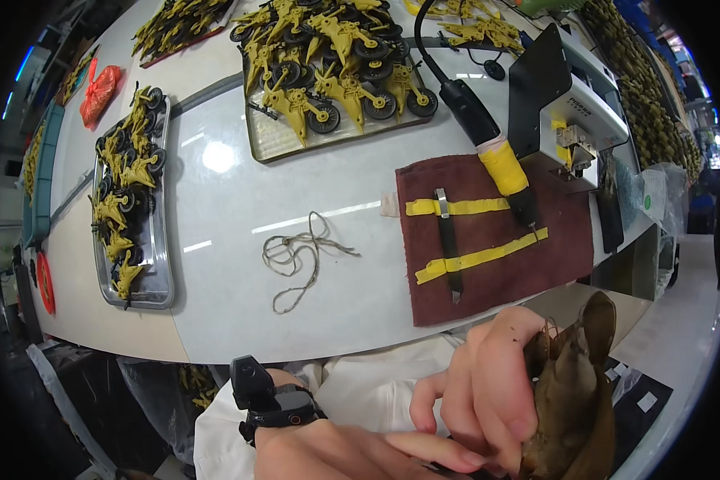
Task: Unwrapping a leaf-wrapped rice dumpling (zongzi) from its casing.
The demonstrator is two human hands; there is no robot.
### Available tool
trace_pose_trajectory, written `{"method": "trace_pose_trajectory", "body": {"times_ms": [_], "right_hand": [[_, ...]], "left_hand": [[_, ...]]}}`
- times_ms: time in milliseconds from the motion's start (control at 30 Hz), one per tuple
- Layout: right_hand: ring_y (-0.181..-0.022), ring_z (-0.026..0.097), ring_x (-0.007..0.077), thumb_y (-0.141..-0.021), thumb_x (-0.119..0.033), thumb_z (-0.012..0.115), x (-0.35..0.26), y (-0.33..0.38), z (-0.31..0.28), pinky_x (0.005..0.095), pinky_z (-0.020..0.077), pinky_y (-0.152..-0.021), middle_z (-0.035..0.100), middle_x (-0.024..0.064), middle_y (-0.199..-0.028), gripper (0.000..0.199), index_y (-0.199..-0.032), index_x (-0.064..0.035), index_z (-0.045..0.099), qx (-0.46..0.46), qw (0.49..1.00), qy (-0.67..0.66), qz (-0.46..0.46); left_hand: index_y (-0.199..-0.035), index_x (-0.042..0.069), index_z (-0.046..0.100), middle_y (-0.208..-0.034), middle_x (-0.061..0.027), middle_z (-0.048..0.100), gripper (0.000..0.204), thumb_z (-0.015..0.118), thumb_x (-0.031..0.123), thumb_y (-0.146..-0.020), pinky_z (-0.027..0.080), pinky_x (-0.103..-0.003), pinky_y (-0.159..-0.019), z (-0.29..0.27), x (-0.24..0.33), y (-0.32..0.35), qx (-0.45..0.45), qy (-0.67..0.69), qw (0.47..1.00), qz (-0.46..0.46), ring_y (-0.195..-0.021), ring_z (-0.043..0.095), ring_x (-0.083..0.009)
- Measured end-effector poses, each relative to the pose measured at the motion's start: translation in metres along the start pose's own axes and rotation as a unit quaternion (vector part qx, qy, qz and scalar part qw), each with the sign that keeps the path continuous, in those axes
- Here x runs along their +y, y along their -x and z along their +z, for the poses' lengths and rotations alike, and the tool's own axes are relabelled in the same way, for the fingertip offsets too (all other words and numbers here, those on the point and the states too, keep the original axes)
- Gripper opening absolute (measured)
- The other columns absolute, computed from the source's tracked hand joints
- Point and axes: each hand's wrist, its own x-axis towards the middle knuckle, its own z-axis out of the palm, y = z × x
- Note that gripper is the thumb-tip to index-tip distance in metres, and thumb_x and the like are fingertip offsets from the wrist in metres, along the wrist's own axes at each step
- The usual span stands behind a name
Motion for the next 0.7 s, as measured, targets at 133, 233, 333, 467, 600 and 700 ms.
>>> {"method": "trace_pose_trajectory", "body": {"times_ms": [133, 233, 333, 467, 600, 700], "right_hand": [[-0.065, 0.050, 0.0180, -0.079, -0.018, 0.052, -0.020, -0.008, 0.009, 0.0297, 0.0342, -0.073, 0.054, 0.0115, -0.064, 0.019, -0.079, 0.0007, 0.048, 0.201, 0.979, -0.029, 0.020], [-0.060, 0.049, 0.0188, -0.080, -0.019, 0.051, -0.043, 0.010, -0.050, 0.0346, 0.0280, -0.081, 0.057, 0.0099, -0.063, 0.016, -0.086, -0.0048, 0.046, 0.011, 0.998, 0.059, 0.036], [-0.056, 0.049, 0.0194, -0.081, -0.020, 0.050, -0.045, 0.000, -0.087, 0.0378, 0.0239, -0.085, 0.058, 0.0085, -0.062, 0.016, -0.090, -0.0085, 0.045, -0.129, 0.981, 0.104, 0.103], [-0.056, 0.049, 0.0192, -0.082, -0.021, 0.050, -0.052, 0.016, -0.075, 0.0374, 0.0244, -0.085, 0.057, 0.0075, -0.061, 0.016, -0.090, -0.0084, 0.045, -0.036, 0.989, 0.130, 0.064], [-0.055, 0.049, 0.0191, -0.082, -0.022, 0.050, -0.050, 0.016, -0.068, 0.0371, 0.0248, -0.084, 0.056, 0.0064, -0.059, 0.016, -0.089, -0.0083, 0.045, 0.022, 0.981, 0.179, 0.076], [-0.055, 0.048, 0.0190, -0.082, -0.022, 0.050, -0.045, 0.024, -0.038, 0.0368, 0.0252, -0.083, 0.055, 0.0056, -0.058, 0.016, -0.088, -0.0083, 0.045, 0.068, 0.969, 0.223, 0.078]], "left_hand": [[-0.077, 0.000, 0.047, -0.079, -0.0217, 0.056, 0.018, 0.041, 0.016, -0.084, 0.025, -0.039, -0.095, -0.019, -0.005, -0.010, 0.029, 0.015, 0.999, 0.004, -0.089, 0.054, -0.0364], [-0.089, -0.001, 0.044, -0.088, -0.0213, 0.054, 0.022, 0.038, 0.019, -0.085, 0.029, -0.040, -0.093, -0.016, -0.018, -0.012, 0.055, 0.033, 0.997, 0.041, -0.092, 0.053, -0.0336], [-0.100, -0.002, 0.042, -0.097, -0.0208, 0.051, 0.030, 0.035, 0.023, -0.085, 0.032, -0.040, -0.091, -0.028, -0.029, 0.002, 0.194, 0.046, 0.971, 0.131, -0.094, 0.052, -0.0309], [-0.115, -0.004, 0.039, -0.110, -0.0202, 0.048, 0.044, 0.032, 0.028, -0.085, 0.037, -0.041, -0.088, -0.036, -0.043, -0.009, 0.264, 0.089, 0.945, 0.174, -0.098, 0.050, -0.0272], [-0.110, -0.003, 0.039, -0.105, -0.0212, 0.048, 0.041, 0.034, 0.028, -0.085, 0.040, -0.040, -0.081, -0.043, -0.042, 0.005, 0.253, 0.063, 0.951, 0.166, -0.095, 0.051, -0.0303], [-0.107, -0.003, 0.039, -0.102, -0.0219, 0.049, 0.038, 0.035, 0.027, -0.084, 0.042, -0.040, -0.076, -0.037, -0.033, 0.008, 0.117, 0.015, 0.985, 0.123, -0.092, 0.051, -0.0326]]}}
